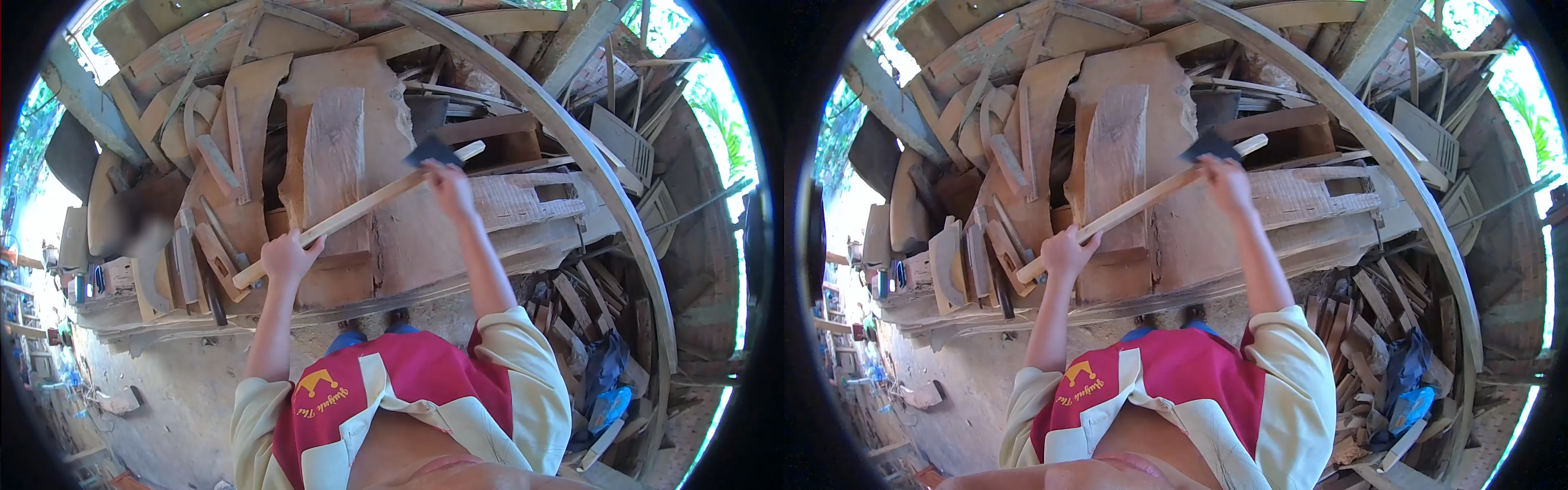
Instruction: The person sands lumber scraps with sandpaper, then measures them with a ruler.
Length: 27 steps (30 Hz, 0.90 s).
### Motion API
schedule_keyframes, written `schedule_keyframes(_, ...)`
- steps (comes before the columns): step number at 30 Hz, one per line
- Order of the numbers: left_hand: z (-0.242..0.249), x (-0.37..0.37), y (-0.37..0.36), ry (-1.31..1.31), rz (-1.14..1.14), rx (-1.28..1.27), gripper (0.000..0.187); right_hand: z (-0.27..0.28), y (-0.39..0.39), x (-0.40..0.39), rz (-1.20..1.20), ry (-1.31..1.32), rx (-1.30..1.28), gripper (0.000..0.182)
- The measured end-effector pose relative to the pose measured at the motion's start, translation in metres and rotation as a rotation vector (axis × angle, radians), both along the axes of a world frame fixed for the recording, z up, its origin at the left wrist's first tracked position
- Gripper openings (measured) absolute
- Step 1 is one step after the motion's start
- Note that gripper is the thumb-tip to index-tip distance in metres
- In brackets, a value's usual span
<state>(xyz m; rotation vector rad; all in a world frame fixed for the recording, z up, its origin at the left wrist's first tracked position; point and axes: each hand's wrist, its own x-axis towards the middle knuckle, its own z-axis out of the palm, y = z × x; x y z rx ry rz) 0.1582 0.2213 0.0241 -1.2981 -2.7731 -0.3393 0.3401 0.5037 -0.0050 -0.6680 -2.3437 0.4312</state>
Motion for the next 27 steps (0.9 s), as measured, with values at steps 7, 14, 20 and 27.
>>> schedule_keyframes(7, -0.013, 0.0, -0.002, 0.143, -0.001, 0.112, 0.046, 0.006, 0.013, 0.012, -0.38, -0.068, 0.025, 0.018)
schedule_keyframes(14, -0.022, -0.002, -0.002, 0.191, -0.014, 0.146, 0.043, 0.005, -0.138, -0.038, 0.447, 0.068, 0.012, 0.022)
schedule_keyframes(20, -0.023, 0.002, -0.001, 0.215, 0.03, 0.169, 0.044, -0.002, -0.035, -0.017, 0.057, 0.006, -0.071, 0.02)
schedule_keyframes(27, -0.021, 0.005, -0.002, 0.235, 0.04, 0.209, 0.045, 0.004, 0.044, 0.014, -0.126, -0.054, -0.174, 0.028)
